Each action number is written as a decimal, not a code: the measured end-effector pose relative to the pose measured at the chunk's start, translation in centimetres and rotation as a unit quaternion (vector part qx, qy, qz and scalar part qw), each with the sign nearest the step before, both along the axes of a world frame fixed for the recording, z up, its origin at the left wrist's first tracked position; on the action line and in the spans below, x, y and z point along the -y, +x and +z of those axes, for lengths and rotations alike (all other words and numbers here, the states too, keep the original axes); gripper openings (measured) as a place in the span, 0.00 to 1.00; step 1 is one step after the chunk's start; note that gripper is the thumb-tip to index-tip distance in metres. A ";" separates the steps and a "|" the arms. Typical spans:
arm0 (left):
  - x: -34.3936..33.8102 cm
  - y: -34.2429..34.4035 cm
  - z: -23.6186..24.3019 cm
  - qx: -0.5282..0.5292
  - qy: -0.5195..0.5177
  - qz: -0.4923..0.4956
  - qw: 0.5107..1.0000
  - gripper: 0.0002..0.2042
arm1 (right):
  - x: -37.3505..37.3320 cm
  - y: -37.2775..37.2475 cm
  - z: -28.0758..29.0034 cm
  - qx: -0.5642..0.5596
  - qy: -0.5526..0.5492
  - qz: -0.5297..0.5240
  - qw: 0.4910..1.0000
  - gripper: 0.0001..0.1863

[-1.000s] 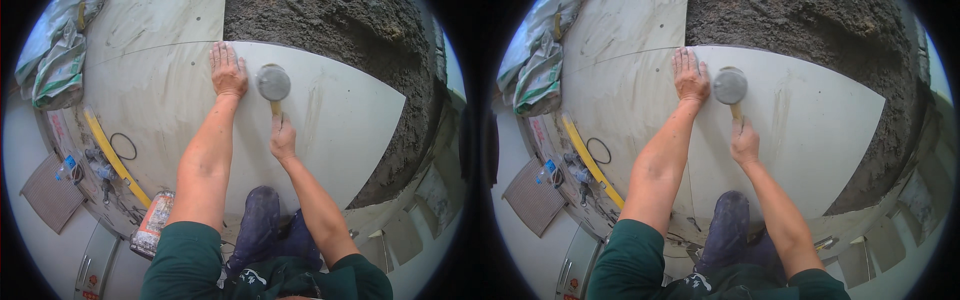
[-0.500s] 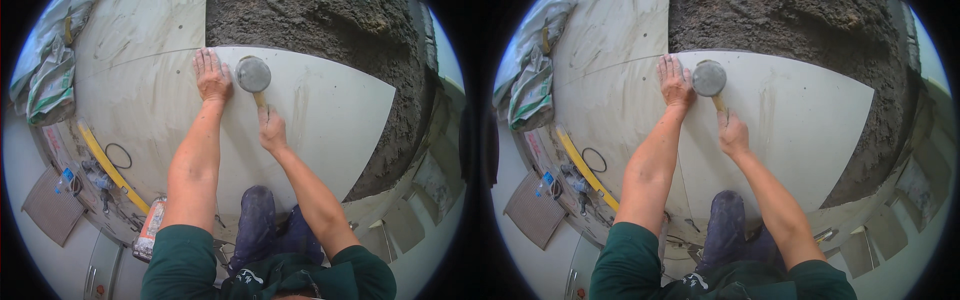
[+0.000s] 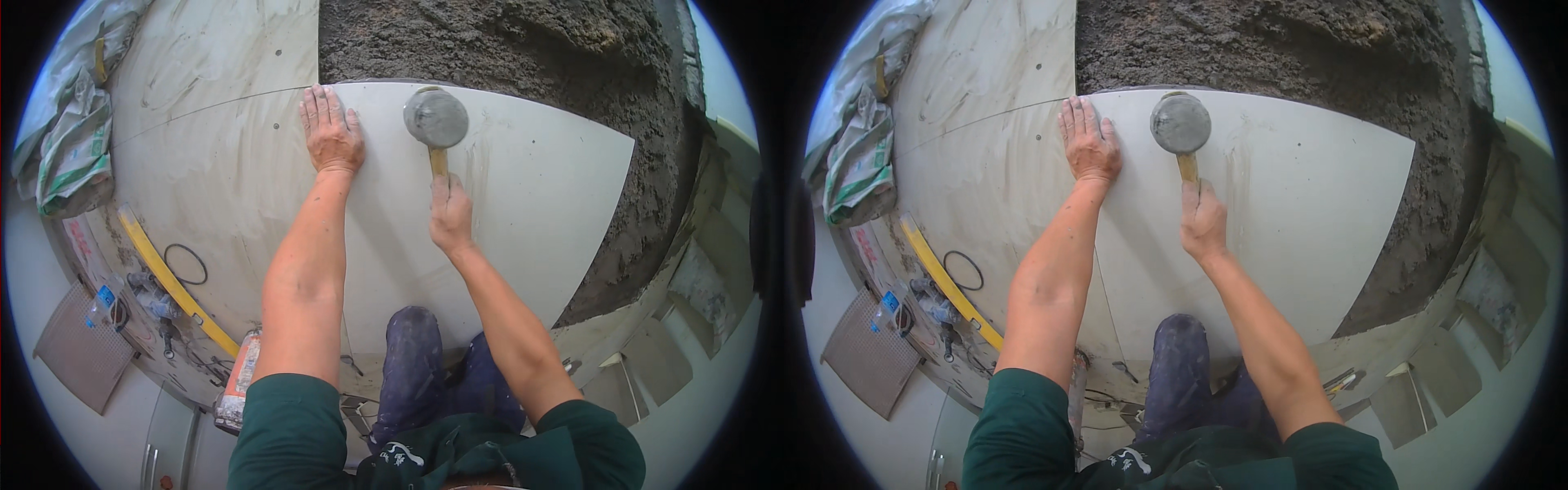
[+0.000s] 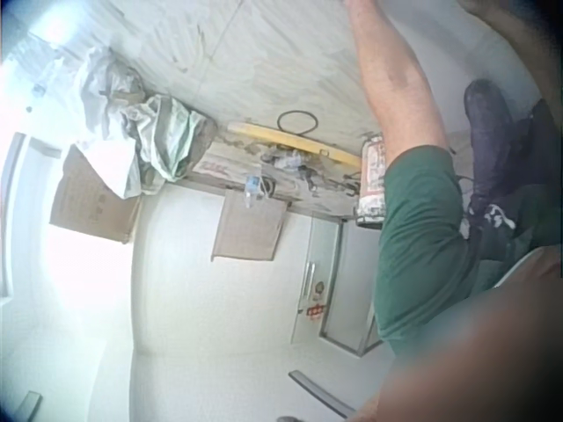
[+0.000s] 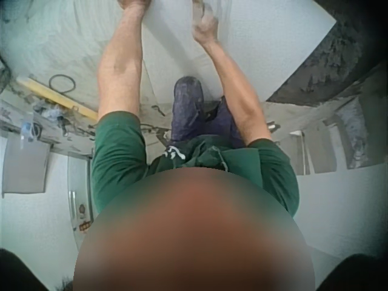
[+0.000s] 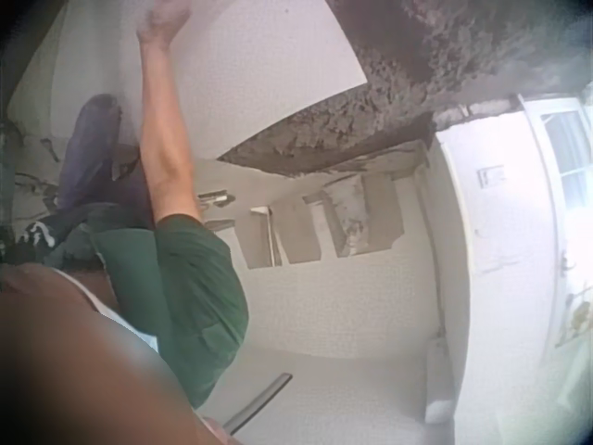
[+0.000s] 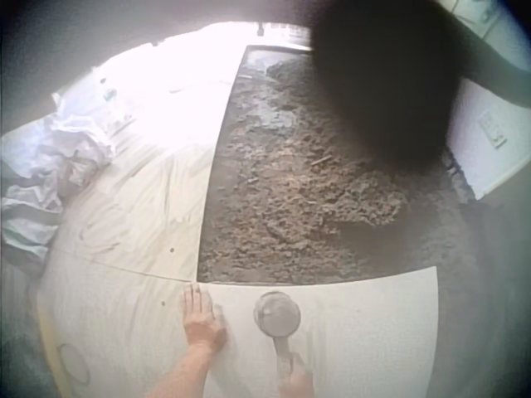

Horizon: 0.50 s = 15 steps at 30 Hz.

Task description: Laying down floor tiles, adjusting them with a mallet, and cleaning the surface.

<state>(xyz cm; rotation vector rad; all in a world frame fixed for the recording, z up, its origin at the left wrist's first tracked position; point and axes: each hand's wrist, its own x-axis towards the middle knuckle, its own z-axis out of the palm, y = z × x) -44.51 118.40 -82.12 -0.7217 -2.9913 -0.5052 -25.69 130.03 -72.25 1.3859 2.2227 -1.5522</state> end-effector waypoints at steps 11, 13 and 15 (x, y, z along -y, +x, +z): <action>-0.3 0.1 0.0 -0.013 -0.012 -0.005 1.000 0.30 | 1.5 0.2 -0.9 -0.037 0.056 0.049 0.997 0.22; 0.2 0.1 -0.1 -0.011 -0.012 0.000 1.000 0.30 | 1.9 0.0 -0.6 0.031 0.046 0.067 0.996 0.22; 0.4 -0.4 0.1 -0.015 -0.017 0.002 1.000 0.30 | 2.0 -0.4 1.4 -0.054 -0.002 0.045 0.998 0.21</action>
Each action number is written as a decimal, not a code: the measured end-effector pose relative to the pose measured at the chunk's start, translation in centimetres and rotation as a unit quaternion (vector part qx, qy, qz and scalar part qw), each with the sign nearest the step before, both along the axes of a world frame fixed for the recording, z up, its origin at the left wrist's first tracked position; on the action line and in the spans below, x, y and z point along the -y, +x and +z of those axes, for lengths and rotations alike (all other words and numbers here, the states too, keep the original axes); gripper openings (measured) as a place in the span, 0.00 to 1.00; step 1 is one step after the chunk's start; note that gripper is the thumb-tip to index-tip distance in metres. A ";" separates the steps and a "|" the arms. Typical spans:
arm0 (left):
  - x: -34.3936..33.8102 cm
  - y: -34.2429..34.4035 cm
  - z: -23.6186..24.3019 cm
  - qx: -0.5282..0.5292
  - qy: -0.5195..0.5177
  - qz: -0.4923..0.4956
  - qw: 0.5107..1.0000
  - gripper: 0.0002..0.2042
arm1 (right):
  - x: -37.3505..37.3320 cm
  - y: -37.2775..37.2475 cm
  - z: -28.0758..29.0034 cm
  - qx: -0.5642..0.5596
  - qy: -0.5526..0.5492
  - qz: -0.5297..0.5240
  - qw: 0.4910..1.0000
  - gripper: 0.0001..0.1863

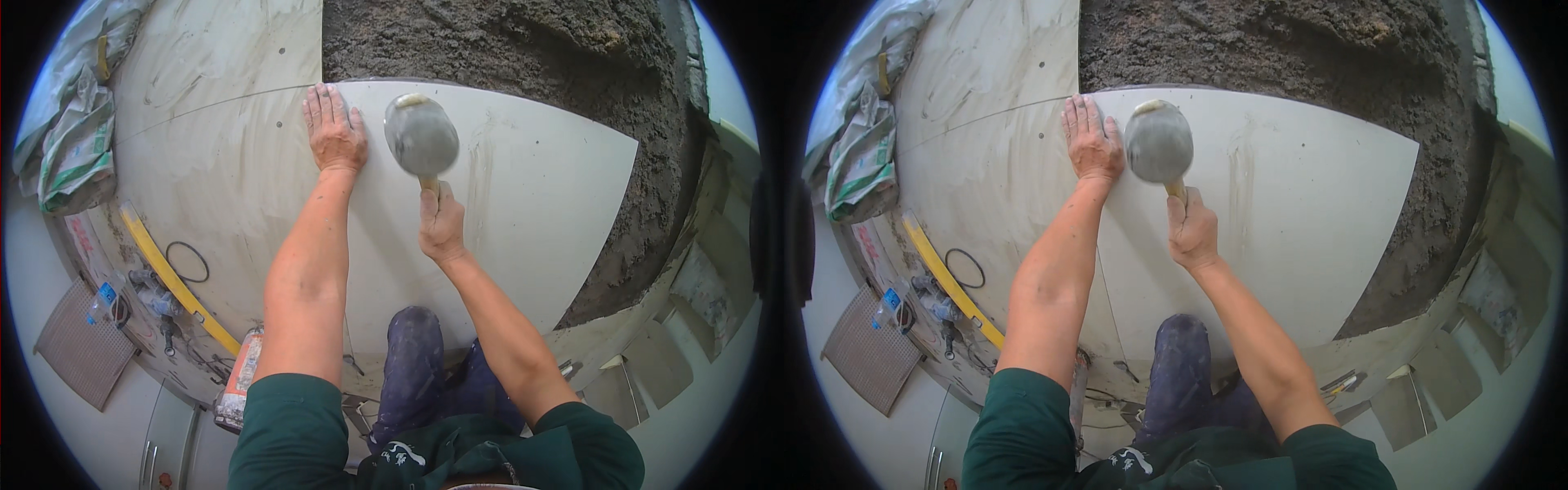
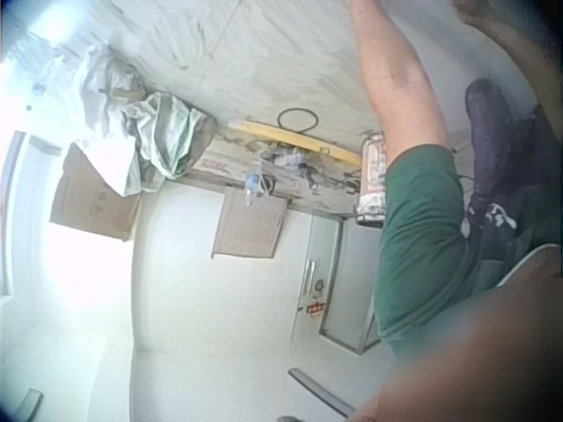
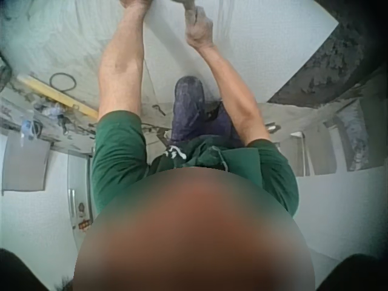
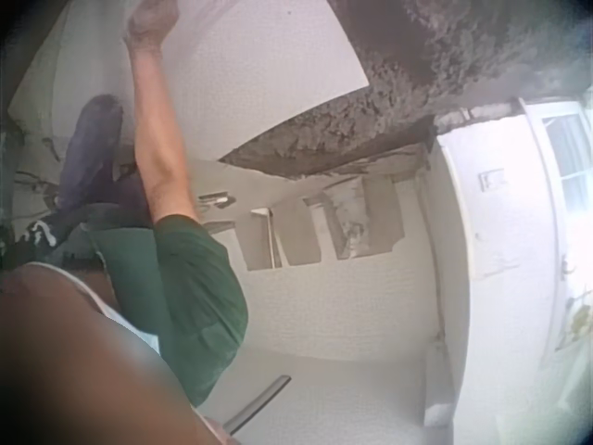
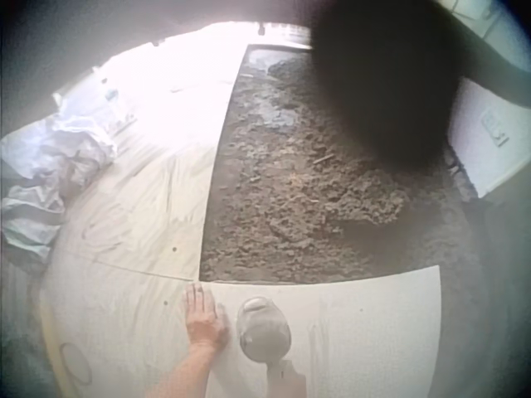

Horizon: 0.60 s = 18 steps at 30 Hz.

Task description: Laying down floor tiles, adjusting them with a mallet, and cleaning the surface.

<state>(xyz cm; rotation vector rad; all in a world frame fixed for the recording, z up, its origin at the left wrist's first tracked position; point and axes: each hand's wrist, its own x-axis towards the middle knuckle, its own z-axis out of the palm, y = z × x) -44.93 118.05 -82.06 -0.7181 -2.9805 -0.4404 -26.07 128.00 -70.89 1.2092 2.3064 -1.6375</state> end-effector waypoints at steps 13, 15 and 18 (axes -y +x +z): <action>-0.1 0.8 -0.2 -0.002 -0.005 -0.009 1.000 0.30 | 0.1 2.7 -0.7 0.082 0.015 0.009 0.996 0.19; -0.3 0.8 -0.3 0.000 0.000 -0.010 1.000 0.30 | 0.3 3.8 -1.4 0.038 0.028 -0.029 0.998 0.20; -0.2 0.5 -0.3 -0.005 -0.003 -0.006 1.000 0.30 | -0.1 2.5 -1.2 0.058 0.002 -0.039 0.998 0.22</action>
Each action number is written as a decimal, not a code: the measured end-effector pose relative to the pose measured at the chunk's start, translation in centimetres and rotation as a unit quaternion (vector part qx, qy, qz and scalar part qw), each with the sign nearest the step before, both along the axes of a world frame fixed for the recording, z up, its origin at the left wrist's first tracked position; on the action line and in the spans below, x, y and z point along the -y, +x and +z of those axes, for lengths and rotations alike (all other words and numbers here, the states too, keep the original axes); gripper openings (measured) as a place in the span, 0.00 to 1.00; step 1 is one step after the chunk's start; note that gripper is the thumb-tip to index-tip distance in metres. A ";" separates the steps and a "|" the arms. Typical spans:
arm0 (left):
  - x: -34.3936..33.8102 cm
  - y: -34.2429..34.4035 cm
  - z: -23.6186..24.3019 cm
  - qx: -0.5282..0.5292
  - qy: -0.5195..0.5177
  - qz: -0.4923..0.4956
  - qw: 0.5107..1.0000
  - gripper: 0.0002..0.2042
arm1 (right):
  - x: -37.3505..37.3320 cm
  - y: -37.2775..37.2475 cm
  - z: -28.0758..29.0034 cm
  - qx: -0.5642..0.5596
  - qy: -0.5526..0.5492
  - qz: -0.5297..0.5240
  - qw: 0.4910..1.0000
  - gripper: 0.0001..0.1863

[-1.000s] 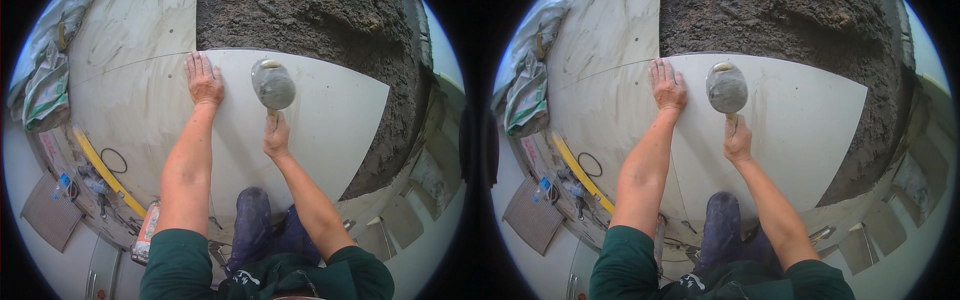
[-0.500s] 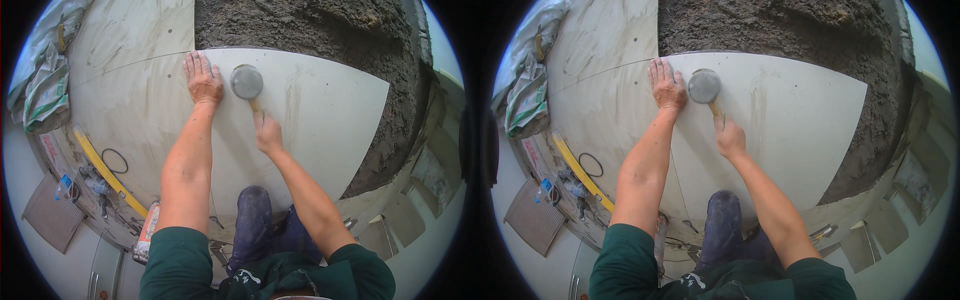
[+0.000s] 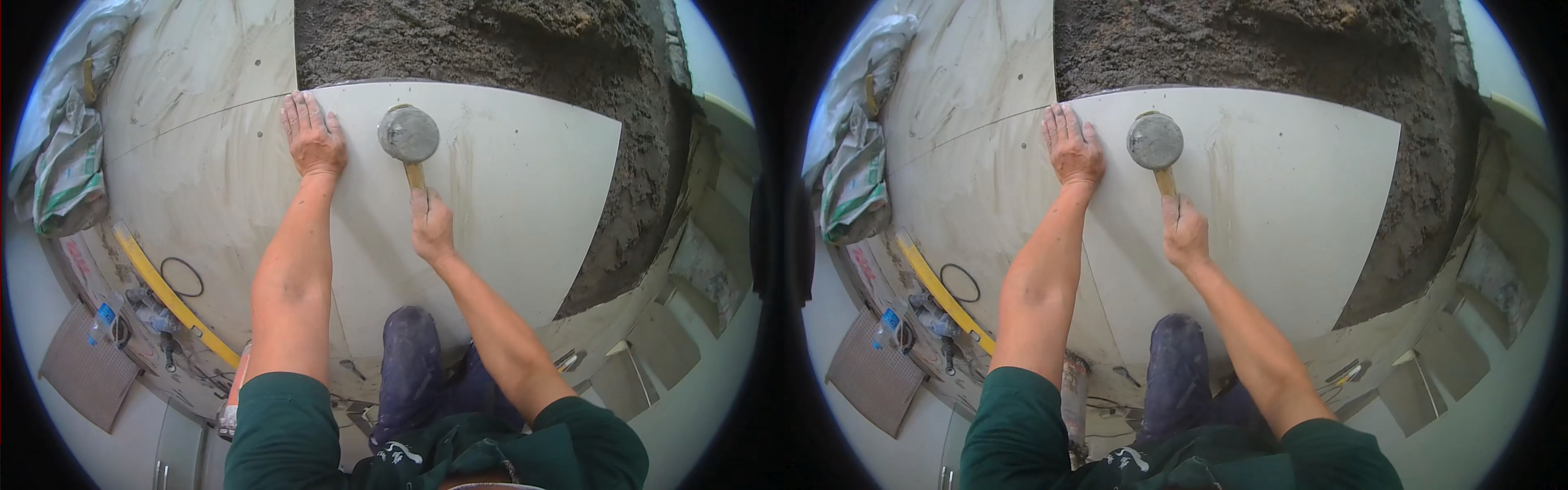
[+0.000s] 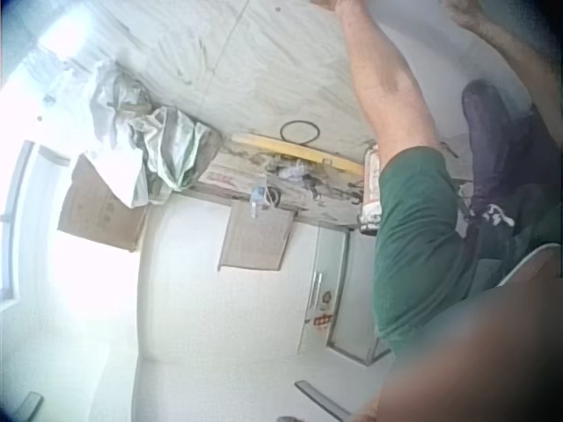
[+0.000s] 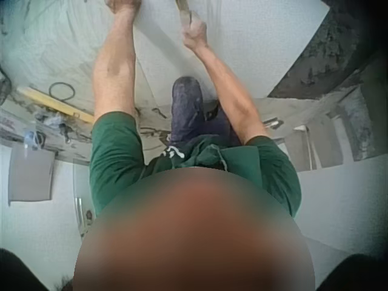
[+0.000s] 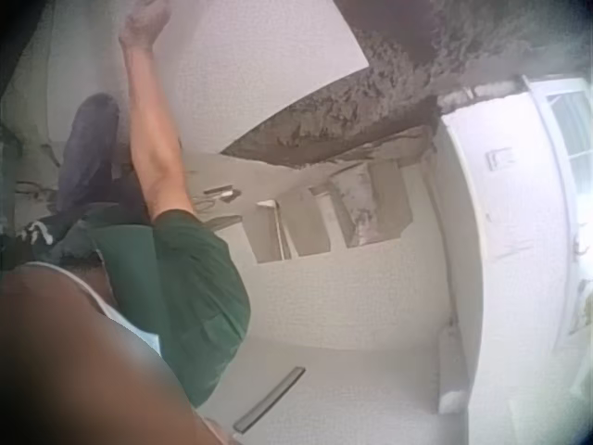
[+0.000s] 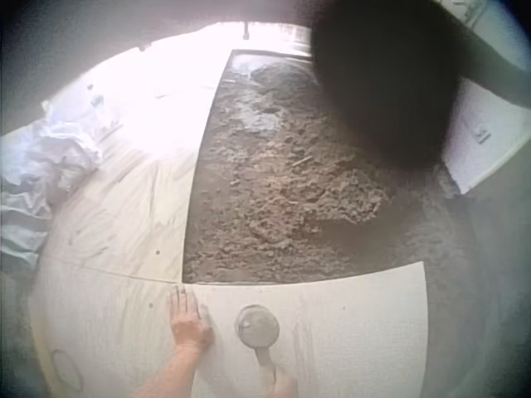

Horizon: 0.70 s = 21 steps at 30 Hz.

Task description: Laying down floor tiles, adjusting them with a mallet, and cleaning the surface.

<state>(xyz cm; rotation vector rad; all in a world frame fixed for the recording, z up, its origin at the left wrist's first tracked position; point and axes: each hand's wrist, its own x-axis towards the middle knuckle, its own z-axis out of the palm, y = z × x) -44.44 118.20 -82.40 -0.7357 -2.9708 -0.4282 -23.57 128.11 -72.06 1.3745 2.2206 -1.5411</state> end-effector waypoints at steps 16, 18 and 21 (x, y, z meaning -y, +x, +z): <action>-0.3 0.1 0.0 -0.005 -0.003 -0.004 1.000 0.30 | -1.3 1.0 -1.2 -0.028 0.012 -0.078 0.996 0.25; -0.4 0.4 -0.1 -0.002 -0.002 -0.004 1.000 0.30 | -1.7 1.0 -1.7 0.014 0.061 -0.021 0.998 0.25; 0.4 0.0 -0.1 -0.007 -0.007 -0.001 1.000 0.30 | -0.5 0.3 -0.4 -0.010 0.003 -0.026 1.000 0.26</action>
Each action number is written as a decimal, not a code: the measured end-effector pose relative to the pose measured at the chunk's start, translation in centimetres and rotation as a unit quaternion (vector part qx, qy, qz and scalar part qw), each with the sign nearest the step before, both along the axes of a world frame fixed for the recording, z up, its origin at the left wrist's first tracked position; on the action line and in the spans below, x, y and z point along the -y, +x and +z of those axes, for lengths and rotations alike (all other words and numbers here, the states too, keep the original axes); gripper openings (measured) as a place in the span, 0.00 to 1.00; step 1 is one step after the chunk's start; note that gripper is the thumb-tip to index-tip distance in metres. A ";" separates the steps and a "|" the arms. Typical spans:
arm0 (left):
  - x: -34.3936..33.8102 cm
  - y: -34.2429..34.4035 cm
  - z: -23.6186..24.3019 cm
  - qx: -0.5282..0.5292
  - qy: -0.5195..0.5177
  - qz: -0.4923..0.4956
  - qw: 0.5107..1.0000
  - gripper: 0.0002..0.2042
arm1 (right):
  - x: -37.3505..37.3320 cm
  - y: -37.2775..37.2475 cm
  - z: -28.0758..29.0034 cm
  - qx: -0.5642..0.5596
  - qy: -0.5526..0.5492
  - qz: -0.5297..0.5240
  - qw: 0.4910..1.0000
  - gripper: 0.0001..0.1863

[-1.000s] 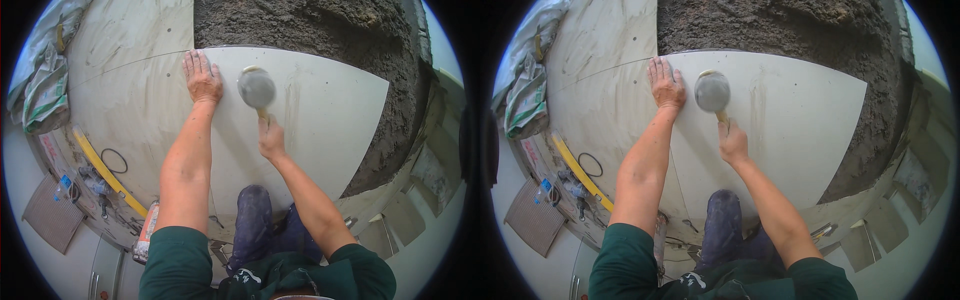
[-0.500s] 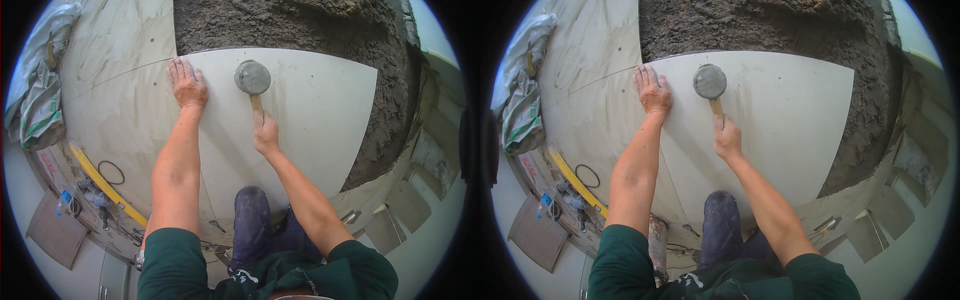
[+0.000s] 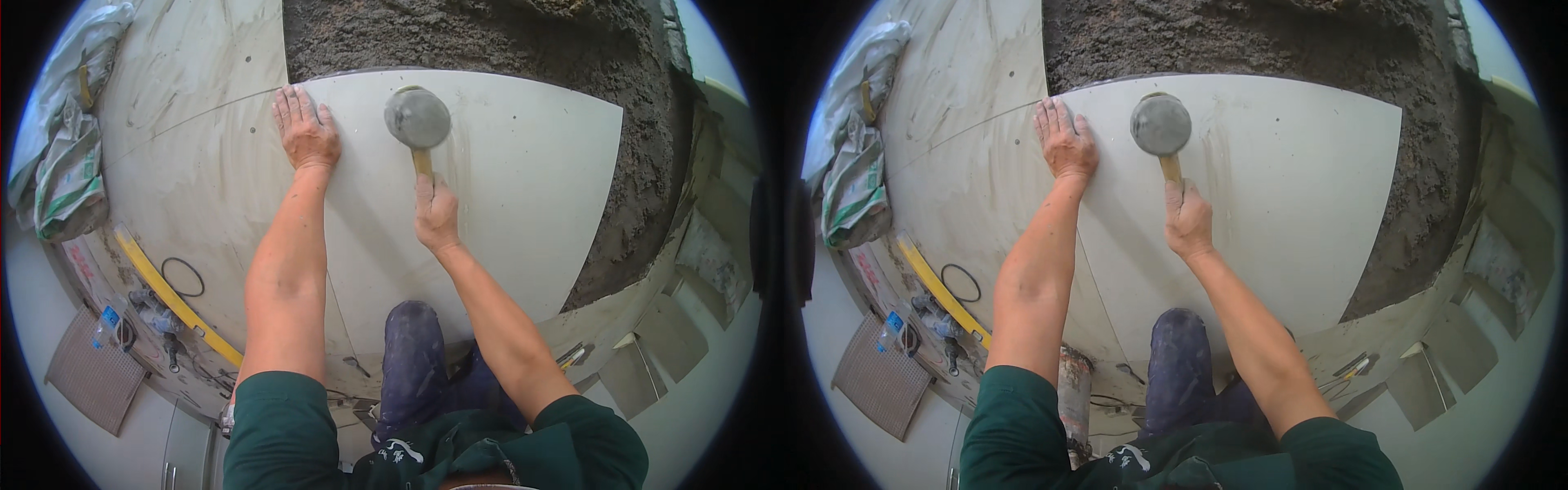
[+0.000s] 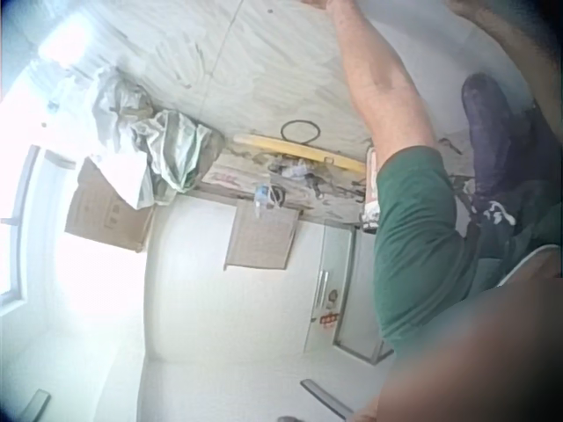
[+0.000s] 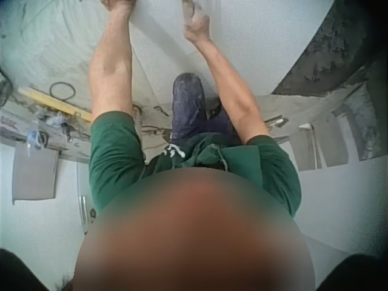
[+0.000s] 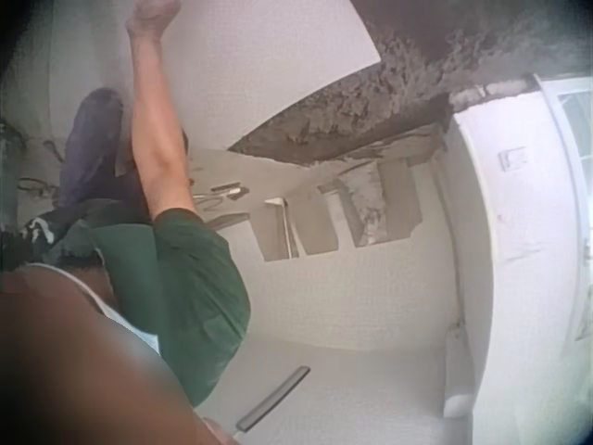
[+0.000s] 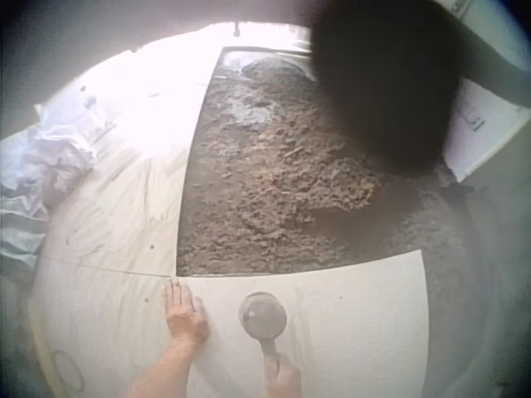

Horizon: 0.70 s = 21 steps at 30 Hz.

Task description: Laying down floor tiles, adjusting them with a mallet, and cleaning the surface.

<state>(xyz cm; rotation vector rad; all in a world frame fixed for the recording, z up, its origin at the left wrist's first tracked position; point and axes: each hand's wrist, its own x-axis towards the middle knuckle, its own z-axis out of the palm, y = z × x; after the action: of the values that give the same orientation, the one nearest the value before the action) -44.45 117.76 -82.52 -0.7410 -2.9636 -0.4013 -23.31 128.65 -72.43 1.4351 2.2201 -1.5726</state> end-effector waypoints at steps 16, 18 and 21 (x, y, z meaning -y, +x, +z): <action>10.3 25.7 2.0 0.149 -0.022 0.245 0.958 0.43 | 3.2 16.1 0.0 0.122 0.032 0.111 0.986 0.25; 11.5 26.2 2.4 0.145 -0.057 0.215 0.964 0.42 | 4.3 15.1 2.2 0.106 0.009 0.114 0.988 0.25; 10.6 26.4 2.2 0.120 -0.042 0.193 0.973 0.39 | 5.9 15.3 1.8 0.012 0.042 0.092 0.995 0.24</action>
<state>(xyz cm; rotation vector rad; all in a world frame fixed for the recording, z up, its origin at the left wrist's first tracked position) -18.02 107.12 -80.34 -0.1111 -3.2616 -0.3589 -8.04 122.71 -70.58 1.2213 2.3533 -1.4126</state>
